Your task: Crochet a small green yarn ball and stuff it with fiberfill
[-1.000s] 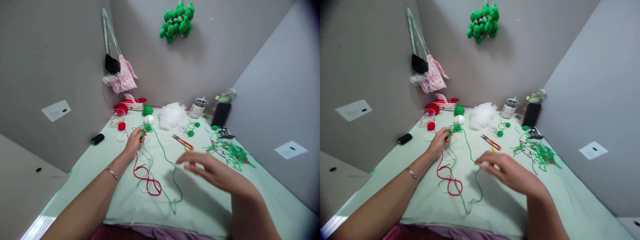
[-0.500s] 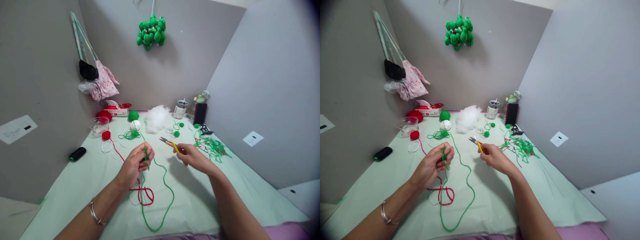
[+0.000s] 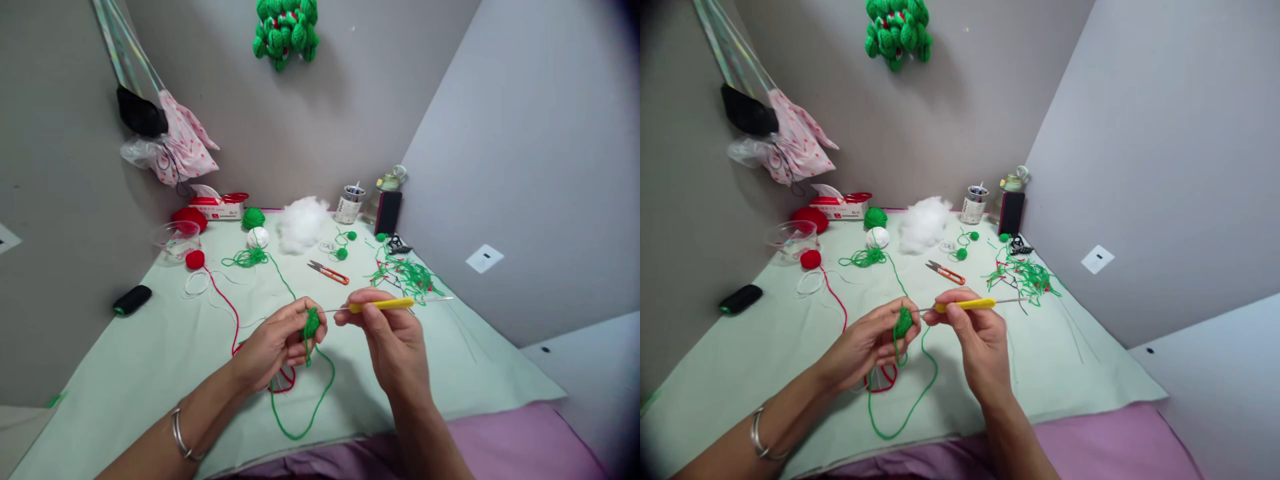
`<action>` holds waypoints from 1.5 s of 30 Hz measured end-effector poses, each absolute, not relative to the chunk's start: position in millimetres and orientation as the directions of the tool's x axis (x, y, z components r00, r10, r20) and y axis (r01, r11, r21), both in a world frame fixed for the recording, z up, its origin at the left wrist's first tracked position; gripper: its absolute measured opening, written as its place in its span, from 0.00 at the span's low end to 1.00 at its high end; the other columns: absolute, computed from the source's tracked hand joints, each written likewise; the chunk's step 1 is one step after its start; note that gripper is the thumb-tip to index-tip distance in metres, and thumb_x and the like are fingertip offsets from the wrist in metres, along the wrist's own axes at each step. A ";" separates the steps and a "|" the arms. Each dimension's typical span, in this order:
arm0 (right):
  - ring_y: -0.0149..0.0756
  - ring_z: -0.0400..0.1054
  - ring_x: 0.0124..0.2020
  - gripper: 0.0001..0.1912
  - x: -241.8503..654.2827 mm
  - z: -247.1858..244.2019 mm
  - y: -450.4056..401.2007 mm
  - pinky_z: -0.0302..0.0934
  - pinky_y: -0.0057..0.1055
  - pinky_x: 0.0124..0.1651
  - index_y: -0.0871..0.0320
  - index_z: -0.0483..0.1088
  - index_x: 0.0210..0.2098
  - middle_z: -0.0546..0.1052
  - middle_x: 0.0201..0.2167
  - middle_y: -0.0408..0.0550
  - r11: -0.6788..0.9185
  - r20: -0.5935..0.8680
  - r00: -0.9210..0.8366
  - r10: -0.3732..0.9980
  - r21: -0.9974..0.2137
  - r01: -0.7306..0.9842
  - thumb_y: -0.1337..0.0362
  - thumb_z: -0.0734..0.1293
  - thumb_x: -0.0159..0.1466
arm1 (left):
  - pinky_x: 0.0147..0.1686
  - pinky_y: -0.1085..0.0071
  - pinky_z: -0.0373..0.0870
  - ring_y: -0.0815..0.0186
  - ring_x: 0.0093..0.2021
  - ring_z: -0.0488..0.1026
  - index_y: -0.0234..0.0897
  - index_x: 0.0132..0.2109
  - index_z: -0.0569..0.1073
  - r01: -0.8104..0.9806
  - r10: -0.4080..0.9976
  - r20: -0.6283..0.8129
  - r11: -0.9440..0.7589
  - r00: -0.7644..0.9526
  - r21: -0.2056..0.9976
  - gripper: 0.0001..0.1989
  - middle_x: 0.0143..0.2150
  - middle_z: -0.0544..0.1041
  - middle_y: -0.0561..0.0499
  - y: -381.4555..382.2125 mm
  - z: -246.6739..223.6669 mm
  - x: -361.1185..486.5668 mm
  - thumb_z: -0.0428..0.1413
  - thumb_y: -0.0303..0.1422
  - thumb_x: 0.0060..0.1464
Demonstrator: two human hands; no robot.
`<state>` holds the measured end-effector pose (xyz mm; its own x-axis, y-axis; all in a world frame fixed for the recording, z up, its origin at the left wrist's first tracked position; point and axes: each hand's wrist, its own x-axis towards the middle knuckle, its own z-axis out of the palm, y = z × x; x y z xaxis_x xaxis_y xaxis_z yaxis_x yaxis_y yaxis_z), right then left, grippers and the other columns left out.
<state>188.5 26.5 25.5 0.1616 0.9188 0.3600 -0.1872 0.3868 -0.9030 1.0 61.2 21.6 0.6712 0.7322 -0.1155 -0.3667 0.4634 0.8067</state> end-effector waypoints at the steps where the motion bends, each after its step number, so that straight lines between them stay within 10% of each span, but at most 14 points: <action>1: 0.30 0.80 0.34 0.06 188.0 24.7 27.6 0.78 0.29 0.43 0.50 0.83 0.41 0.80 0.39 0.43 0.391 0.365 0.161 0.917 -0.902 -0.182 0.57 0.73 0.70 | 0.21 0.79 0.47 0.79 0.20 0.50 0.36 0.42 0.72 -0.365 0.728 -0.109 0.461 0.677 0.809 0.07 0.32 0.70 0.55 61.2 20.8 1.2 0.57 0.36 0.65; 15: 0.39 0.75 0.39 0.08 182.5 26.2 25.3 0.72 0.35 0.43 0.47 0.86 0.43 0.82 0.38 0.48 0.497 0.501 0.065 0.863 -0.865 0.070 0.57 0.73 0.69 | 0.34 0.74 0.70 0.73 0.28 0.69 0.37 0.44 0.82 -0.396 0.796 -0.105 0.405 0.596 0.824 0.11 0.34 0.73 0.54 53.4 21.1 8.7 0.68 0.36 0.56; 39: 0.32 0.68 0.26 0.13 176.7 16.1 28.7 0.65 0.30 0.32 0.56 0.82 0.36 0.76 0.23 0.42 0.156 0.107 0.197 0.974 -0.955 -0.254 0.53 0.77 0.60 | 0.26 0.71 0.73 0.71 0.24 0.70 0.38 0.40 0.81 -0.199 0.894 -0.100 0.204 0.437 0.958 0.14 0.37 0.79 0.50 58.2 10.8 10.9 0.68 0.45 0.57; 45: 0.31 0.71 0.24 0.13 191.0 21.6 29.7 0.69 0.29 0.30 0.55 0.80 0.41 0.79 0.24 0.41 0.290 0.191 0.343 0.920 -0.919 -0.267 0.54 0.77 0.62 | 0.17 0.78 0.66 0.76 0.20 0.61 0.37 0.35 0.77 -0.305 0.922 -0.187 0.296 0.340 0.905 0.19 0.32 0.78 0.54 62.5 20.1 7.9 0.73 0.45 0.49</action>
<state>191.0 29.7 21.6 0.3433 0.9196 0.1910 -0.2670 0.2905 -0.9189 7.9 62.5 20.1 0.3401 0.9216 -0.1870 -0.3050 0.2962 0.9051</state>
